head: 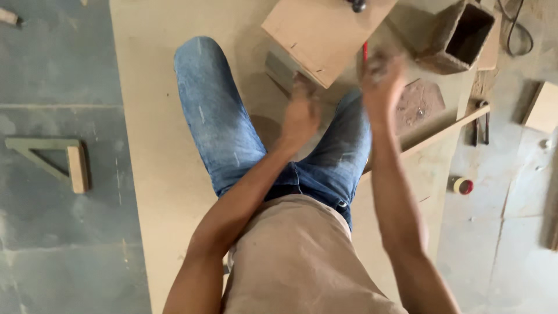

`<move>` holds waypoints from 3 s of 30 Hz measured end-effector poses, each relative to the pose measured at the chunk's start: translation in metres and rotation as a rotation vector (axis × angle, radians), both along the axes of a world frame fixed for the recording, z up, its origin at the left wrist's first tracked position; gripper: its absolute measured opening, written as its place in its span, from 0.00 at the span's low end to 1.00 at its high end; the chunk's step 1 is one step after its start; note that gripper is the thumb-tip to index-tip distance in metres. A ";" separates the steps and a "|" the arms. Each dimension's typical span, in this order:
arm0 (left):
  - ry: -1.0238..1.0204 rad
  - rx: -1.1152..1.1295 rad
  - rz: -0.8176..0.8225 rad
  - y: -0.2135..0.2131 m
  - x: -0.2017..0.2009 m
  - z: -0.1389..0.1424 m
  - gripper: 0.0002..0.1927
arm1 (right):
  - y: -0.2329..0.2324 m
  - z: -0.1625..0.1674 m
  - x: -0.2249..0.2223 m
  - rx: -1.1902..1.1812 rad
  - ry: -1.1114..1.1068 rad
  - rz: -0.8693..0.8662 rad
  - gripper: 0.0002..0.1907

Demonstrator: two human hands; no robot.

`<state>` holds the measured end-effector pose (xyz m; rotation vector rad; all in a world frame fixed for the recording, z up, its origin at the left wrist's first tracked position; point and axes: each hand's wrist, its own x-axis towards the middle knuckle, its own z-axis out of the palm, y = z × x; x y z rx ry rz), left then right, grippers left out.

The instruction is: The person applies glue to the edges of a wooden box, then hammers nails into the sides to secure the panels. The person sits on the floor during the task.

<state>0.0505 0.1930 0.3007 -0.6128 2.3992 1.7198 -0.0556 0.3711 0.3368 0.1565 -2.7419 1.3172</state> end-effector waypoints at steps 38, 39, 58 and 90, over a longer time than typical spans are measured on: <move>0.606 0.448 -0.114 -0.164 -0.078 -0.064 0.08 | -0.085 0.000 0.075 -0.049 0.209 0.088 0.09; 0.614 0.447 -0.117 -0.165 -0.078 -0.066 0.07 | -0.086 0.002 0.076 -0.044 0.190 0.074 0.09; 0.655 0.530 0.034 -0.145 -0.070 -0.043 0.11 | -0.094 -0.007 0.107 -0.352 0.059 -0.087 0.16; 0.583 0.603 0.002 -0.153 -0.078 -0.072 0.25 | -0.093 -0.035 0.082 -0.439 0.221 -0.035 0.10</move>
